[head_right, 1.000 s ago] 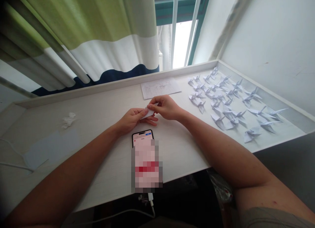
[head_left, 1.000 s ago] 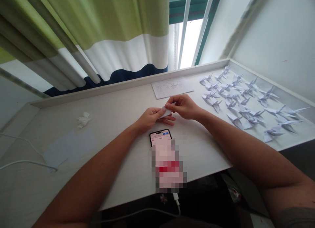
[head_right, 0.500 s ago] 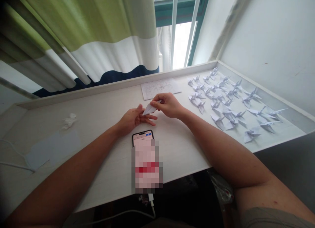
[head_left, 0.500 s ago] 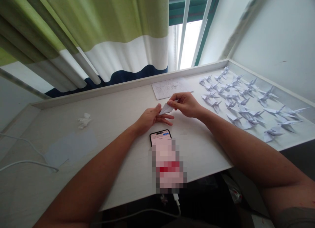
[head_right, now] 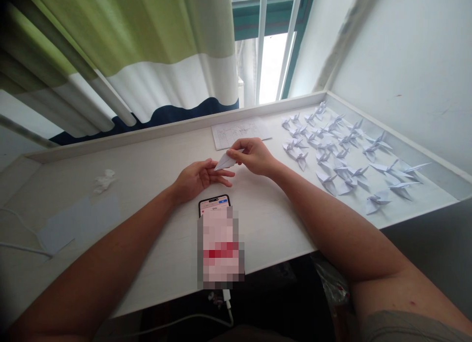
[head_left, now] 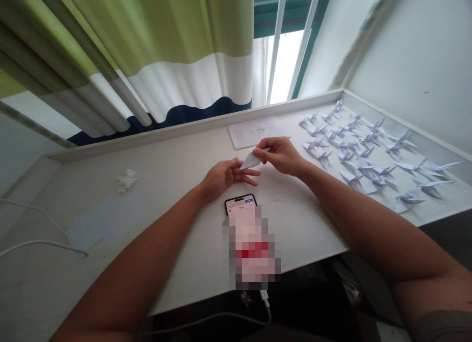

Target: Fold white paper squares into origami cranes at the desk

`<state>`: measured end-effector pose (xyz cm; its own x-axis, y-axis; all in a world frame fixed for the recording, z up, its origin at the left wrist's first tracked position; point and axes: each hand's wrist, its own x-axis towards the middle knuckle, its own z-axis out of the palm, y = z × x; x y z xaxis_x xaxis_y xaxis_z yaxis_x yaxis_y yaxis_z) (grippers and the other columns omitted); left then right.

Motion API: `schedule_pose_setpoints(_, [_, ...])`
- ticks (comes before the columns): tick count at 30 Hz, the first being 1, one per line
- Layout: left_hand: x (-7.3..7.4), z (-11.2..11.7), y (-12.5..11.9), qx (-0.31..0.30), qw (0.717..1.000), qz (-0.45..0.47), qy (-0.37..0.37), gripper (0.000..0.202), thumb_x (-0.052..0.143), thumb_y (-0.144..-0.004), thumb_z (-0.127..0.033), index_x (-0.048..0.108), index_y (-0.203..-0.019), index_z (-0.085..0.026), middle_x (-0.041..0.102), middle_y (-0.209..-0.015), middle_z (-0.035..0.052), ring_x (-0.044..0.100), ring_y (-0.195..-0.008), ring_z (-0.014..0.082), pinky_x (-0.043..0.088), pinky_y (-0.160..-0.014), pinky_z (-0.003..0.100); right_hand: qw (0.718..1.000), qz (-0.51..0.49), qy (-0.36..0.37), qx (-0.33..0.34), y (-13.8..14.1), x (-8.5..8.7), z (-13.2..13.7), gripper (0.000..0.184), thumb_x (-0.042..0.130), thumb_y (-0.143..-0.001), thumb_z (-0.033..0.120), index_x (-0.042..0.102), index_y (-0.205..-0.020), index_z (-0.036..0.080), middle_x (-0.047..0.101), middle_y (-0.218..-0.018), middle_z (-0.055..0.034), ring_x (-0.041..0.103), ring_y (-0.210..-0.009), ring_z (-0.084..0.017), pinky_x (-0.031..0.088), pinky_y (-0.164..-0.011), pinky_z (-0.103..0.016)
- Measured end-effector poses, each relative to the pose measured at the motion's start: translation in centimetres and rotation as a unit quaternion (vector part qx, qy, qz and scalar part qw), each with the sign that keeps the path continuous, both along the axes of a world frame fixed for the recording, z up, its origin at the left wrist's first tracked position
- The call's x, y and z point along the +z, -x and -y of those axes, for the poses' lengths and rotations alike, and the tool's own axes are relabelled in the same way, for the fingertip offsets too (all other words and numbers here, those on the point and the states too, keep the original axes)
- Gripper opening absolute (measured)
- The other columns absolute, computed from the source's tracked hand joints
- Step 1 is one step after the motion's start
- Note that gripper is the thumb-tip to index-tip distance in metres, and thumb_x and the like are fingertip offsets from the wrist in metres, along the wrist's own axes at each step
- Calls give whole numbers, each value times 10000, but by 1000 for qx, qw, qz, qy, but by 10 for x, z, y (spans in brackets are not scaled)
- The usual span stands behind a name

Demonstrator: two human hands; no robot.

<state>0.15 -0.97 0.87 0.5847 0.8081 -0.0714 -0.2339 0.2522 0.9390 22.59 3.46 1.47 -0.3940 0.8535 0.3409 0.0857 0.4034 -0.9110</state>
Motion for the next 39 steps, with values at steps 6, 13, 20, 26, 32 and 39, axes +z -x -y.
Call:
schedule_pose_setpoints(6, [-3, 1, 1, 5, 1000, 3, -14, 311, 708, -964, -338, 753, -1145, -88, 801, -1202, 210, 816, -929, 286, 536, -1054, 484, 1000, -21, 11, -3, 0, -1, 0, 371, 813, -869, 526, 731, -833, 165, 686, -707, -24, 593, -611, -123, 500, -571, -289])
schedule_pose_setpoints(13, [-9, 2, -6, 55, 997, -16, -55, 404, 697, -1002, -426, 693, -1298, -151, 689, -1448, 203, 799, -1061, 272, 571, -969, 407, 997, -29, 69, 22, 2, -3, 1, 385, 849, -834, 538, 706, -793, 183, 717, -755, -33, 655, -693, -146, 546, -641, -301])
schedule_pose_setpoints(20, [-2, 4, -4, 19, 996, -75, -43, 341, 722, -960, -375, 773, -1166, -107, 800, -1224, 192, 788, -1077, 276, 546, -1038, 451, 999, -19, 50, 8, 1, 2, 1, 346, 849, -839, 486, 709, -768, 178, 671, -699, -5, 594, -637, -118, 504, -600, -281])
schedule_pose_setpoints(26, [0, 4, 0, -3, 995, -85, -54, 351, 688, -946, -383, 792, -1104, -88, 820, -1135, 196, 779, -1071, 289, 534, -1054, 473, 999, -30, 46, 1, 4, 7, 6, 361, 888, -786, 499, 725, -779, 177, 692, -732, -15, 577, -639, -119, 508, -584, -280])
schedule_pose_setpoints(32, [0, 5, 0, -15, 989, -121, -78, 359, 672, -983, -441, 791, -1082, -117, 839, -1049, 157, 763, -1052, 251, 522, -1057, 432, 998, -46, 50, 12, 7, 8, 9, 360, 881, -792, 497, 723, -776, 174, 682, -725, -13, 573, -633, -117, 512, -582, -281])
schedule_pose_setpoints(39, [0, 5, -1, -1, 989, -122, -84, 401, 676, -988, -512, 771, -1070, -131, 840, -1016, 142, 758, -1018, 233, 535, -1023, 409, 995, -47, 68, 60, 9, 7, 11, 339, 861, -823, 468, 699, -831, 170, 689, -798, -23, 610, -695, -131, 531, -638, -301])
